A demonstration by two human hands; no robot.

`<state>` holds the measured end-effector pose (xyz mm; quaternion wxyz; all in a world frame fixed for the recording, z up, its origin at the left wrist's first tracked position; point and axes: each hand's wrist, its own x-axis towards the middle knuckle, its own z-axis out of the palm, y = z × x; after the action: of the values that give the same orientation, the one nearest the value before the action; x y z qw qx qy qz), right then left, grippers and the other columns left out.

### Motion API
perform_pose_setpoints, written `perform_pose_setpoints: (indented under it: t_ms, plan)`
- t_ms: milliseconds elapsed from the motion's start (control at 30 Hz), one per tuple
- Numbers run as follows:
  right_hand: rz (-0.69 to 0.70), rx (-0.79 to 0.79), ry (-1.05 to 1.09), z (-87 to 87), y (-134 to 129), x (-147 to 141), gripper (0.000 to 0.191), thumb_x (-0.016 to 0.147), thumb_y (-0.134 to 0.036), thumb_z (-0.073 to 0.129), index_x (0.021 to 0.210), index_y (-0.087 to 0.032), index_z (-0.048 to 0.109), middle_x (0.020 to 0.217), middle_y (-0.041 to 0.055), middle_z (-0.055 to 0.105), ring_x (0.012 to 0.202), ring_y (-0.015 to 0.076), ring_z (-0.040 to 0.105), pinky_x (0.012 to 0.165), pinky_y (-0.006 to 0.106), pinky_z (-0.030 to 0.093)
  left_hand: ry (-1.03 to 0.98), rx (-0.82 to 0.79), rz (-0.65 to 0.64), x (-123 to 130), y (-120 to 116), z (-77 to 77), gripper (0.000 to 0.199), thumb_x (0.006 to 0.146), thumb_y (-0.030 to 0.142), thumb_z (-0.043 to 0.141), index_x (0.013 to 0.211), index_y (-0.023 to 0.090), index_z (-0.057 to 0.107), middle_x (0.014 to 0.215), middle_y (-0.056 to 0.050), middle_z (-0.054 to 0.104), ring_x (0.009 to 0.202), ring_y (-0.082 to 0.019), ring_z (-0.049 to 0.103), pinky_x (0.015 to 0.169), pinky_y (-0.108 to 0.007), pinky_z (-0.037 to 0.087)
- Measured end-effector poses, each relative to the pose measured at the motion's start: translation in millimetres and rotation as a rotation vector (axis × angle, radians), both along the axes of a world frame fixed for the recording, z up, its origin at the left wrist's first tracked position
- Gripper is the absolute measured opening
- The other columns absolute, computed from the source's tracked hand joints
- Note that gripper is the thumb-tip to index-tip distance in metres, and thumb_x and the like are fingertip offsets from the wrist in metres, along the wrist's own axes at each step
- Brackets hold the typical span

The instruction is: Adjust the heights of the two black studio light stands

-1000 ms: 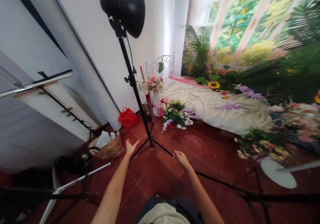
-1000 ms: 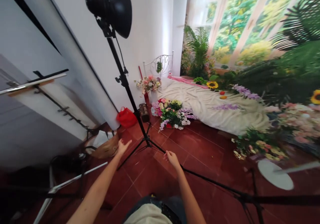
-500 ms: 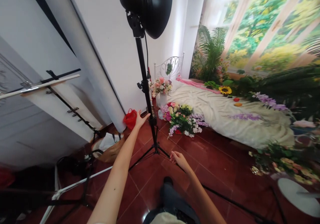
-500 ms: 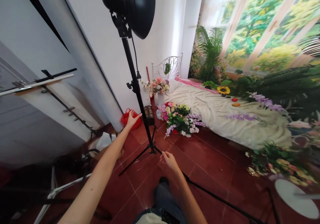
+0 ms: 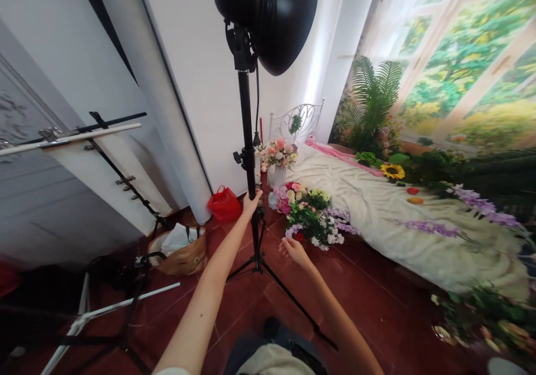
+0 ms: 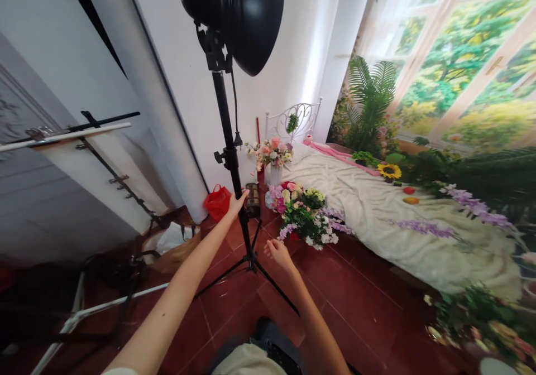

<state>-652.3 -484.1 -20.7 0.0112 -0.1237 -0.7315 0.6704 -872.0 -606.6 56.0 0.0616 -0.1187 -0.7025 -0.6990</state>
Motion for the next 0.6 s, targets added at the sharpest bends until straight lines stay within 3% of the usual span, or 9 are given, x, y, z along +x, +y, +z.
perform_pose_setpoints:
  t_ms: [200,367,600]
  plan:
    - [0.047,0.028,0.012,20.6,4,-31,0.040,0.081,-0.054,0.046,0.070,-0.017,0.055,0.062,0.0019,0.062,0.053,0.0113,0.056,0.051,0.022,0.042,-0.074,-0.106,0.000,1,-6,-27.7,0.042,0.069,0.056,0.064,0.064,0.014,0.063,0.060,-0.004,0.064,0.057,-0.013,0.059,0.058,-0.024,0.047]
    - [0.061,-0.009,-0.006,22.9,-3,-40,0.038,0.081,-0.052,0.048,0.069,-0.017,0.054,0.060,0.0009,0.061,0.049,0.0100,0.054,0.050,0.021,0.041,-0.151,-0.062,0.004,6,-7,-51.6,0.041,0.065,0.054,0.067,0.065,0.014,0.062,0.052,-0.001,0.059,0.049,-0.013,0.055,0.049,-0.023,0.042]
    - [0.033,-0.001,-0.046,12.0,-1,-48,0.039,0.079,-0.055,0.048,0.067,-0.018,0.053,0.057,0.0004,0.060,0.047,0.0108,0.053,0.048,0.022,0.041,-0.185,0.018,0.028,2,-5,-79.7,0.043,0.061,0.053,0.070,0.079,0.014,0.065,0.063,-0.003,0.064,0.053,-0.012,0.055,0.052,-0.022,0.043]
